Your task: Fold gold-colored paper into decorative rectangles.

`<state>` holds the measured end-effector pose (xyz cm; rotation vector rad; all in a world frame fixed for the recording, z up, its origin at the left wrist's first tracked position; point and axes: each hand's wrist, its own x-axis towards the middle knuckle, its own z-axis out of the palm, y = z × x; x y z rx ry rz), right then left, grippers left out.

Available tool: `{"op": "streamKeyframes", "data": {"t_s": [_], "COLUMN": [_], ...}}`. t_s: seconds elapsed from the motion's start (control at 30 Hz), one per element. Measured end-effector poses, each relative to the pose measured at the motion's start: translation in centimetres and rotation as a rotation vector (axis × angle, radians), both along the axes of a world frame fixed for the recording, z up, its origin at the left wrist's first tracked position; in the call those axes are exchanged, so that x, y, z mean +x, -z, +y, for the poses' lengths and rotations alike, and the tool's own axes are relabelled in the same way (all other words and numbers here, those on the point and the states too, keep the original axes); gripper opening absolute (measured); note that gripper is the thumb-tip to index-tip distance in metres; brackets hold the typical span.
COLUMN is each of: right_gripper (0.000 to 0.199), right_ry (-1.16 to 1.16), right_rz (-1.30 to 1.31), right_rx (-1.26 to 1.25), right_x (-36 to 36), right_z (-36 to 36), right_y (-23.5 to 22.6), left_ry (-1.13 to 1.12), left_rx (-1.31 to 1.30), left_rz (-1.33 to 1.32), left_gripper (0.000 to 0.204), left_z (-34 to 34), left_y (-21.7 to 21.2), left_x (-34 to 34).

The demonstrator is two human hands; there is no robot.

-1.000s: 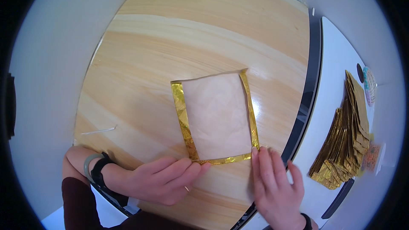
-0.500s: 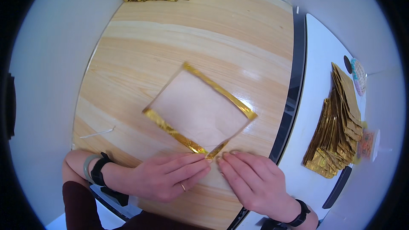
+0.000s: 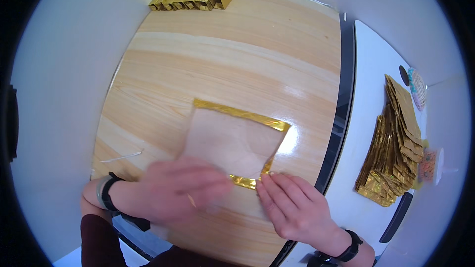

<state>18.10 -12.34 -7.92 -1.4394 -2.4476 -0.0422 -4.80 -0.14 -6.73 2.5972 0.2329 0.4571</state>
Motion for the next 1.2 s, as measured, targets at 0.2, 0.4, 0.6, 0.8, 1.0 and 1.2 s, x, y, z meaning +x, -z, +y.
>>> {"op": "streamKeyframes", "data": {"t_s": [0.2, 0.4, 0.6, 0.8, 1.0, 1.2], "right_gripper": [0.031, 0.029, 0.028, 0.029, 0.029, 0.029], "right_ry": [0.019, 0.045, 0.039, 0.02, 0.01, -0.072], "right_rz": [-0.051, -0.037, -0.064, -0.042, -0.066, -0.059], "right_rx": [0.06, 0.073, 0.081, 0.089, 0.12, 0.079], "right_x": [1.3, 1.3, 1.3, 1.3, 1.6, 1.4], "right_z": [0.3, 0.3, 0.1, 0.5, 0.1, -0.6], "right_y": [0.4, 0.5, 0.0, 0.5, 0.1, -0.4], "left_ry": [-0.436, -0.472, -0.344, -0.236, -0.247, -0.079], "left_rx": [-0.066, -0.089, -0.11, -0.293, -0.065, -0.012], "left_rz": [-0.04, 0.079, 0.014, 0.096, 0.045, 0.021], "left_gripper": [0.018, 0.013, 0.012, 0.015, 0.017, 0.017], "left_z": [2.7, 3.5, 5.5, 4.5, 3.7, 2.2], "left_y": [-1.7, -0.4, 0.9, 0.9, 0.6, -2.4], "left_x": [-2.2, -3.0, -2.1, -2.3, -1.2, 0.3]}}
